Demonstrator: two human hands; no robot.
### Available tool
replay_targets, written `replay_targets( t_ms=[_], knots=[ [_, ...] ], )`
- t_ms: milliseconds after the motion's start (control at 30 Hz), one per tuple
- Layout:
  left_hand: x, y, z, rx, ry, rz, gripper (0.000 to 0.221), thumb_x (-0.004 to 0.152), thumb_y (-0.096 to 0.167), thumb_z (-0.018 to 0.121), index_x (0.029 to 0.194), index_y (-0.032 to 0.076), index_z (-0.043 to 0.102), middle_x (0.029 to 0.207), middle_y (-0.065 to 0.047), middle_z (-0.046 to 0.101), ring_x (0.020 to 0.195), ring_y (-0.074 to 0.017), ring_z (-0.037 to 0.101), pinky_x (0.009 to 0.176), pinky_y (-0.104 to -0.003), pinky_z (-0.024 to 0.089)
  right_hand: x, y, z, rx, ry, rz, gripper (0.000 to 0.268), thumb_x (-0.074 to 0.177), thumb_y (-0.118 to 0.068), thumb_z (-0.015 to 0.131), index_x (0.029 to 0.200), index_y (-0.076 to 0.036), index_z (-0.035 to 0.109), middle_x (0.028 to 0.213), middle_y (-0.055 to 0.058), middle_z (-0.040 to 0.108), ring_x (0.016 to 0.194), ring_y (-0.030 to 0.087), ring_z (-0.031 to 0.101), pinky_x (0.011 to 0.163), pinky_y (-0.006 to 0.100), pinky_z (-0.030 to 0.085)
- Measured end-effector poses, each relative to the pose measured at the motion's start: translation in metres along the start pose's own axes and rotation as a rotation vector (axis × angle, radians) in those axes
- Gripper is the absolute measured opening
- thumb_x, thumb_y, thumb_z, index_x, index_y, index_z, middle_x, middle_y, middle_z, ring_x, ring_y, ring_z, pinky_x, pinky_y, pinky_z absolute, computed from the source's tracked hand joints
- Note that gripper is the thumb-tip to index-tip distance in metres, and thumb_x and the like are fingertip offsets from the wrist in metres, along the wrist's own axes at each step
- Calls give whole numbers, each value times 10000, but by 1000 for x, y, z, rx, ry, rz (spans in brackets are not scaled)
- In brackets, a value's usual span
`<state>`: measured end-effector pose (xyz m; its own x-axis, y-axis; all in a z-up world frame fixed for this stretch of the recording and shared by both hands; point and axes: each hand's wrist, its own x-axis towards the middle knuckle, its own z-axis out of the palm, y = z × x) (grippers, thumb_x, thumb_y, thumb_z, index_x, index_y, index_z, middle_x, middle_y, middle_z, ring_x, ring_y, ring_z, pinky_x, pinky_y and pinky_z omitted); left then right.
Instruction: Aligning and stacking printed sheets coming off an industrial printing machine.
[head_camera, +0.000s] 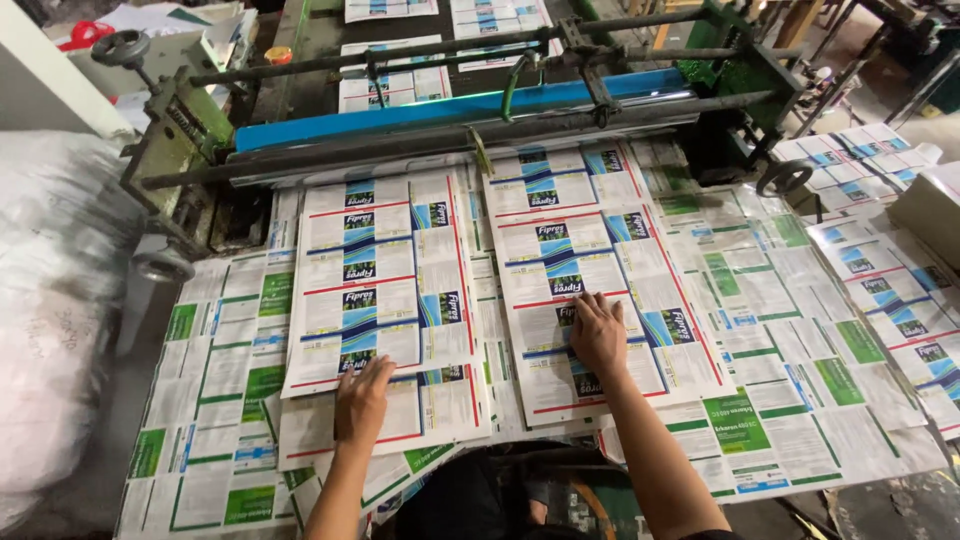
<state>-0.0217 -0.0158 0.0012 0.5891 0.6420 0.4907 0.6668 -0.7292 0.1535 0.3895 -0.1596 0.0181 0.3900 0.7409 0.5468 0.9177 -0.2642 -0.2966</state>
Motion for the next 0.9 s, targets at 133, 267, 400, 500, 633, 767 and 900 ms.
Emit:
replay_targets(
  t_ms=[133, 267, 400, 500, 633, 767, 900],
  knots=[
    [28, -20, 15, -6, -15, 16, 345, 892, -22, 536, 1172, 101, 695, 1289, -81, 715, 1226, -250, 659, 1040, -512, 489, 2, -1, 0, 3, -17, 20, 322, 903, -114, 601, 1213, -64, 674, 1290, 126, 683, 1272, 370, 595, 1094, 615, 404],
    [52, -47, 46, -24, -26, 32, 363, 898, 9, 521, 1193, 136, 690, 1318, -55, 706, 1239, -240, 652, 1048, -514, 471, 5, 2, 3, -12, -109, 29, 380, 834, -123, 634, 1210, -81, 674, 1308, 123, 661, 1299, 358, 564, 1095, 627, 385],
    [72, -55, 65, 71, -50, -55, 335, 947, 65, 527, 1214, 185, 689, 1345, -28, 697, 1300, -249, 628, 1096, -537, 461, -11, 28, 32, -53, -98, -47, 368, 890, -148, 644, 1253, -97, 673, 1404, 149, 610, 1360, 383, 504, 1124, 631, 352],
    [65, -37, 45, 117, -168, -108, 317, 963, 209, 561, 1255, 174, 681, 1398, -50, 647, 1304, -282, 602, 1050, -566, 454, -22, 20, 0, 51, -236, -65, 431, 866, -158, 663, 1297, -147, 682, 1400, 148, 598, 1364, 404, 465, 1130, 621, 332],
    [11, -36, 53, 79, -213, -88, 370, 935, 260, 577, 1282, 179, 678, 1432, -41, 623, 1330, -267, 591, 1078, -593, 433, -60, 22, -44, 99, -360, -96, 353, 892, -223, 718, 1237, -154, 694, 1458, 128, 586, 1421, 397, 443, 1173, 605, 314],
    [-66, -71, 90, -50, -214, -49, 429, 920, 353, 601, 1323, 215, 654, 1513, -43, 575, 1427, -283, 510, 1164, -664, 357, -82, 15, -90, 103, -488, -157, 580, 778, -306, 807, 1313, -135, 665, 1507, 127, 542, 1455, 382, 418, 1174, 579, 312],
    [-110, -101, 121, 104, -649, -28, 694, 805, 563, 717, 1427, 290, 572, 1565, -94, 462, 1514, -399, 334, 1174, -763, 169, -77, 4, -120, 105, -621, -179, 845, 644, -422, 899, 1358, -81, 604, 1569, 141, 484, 1440, 394, 355, 1144, 592, 278]
  ],
)
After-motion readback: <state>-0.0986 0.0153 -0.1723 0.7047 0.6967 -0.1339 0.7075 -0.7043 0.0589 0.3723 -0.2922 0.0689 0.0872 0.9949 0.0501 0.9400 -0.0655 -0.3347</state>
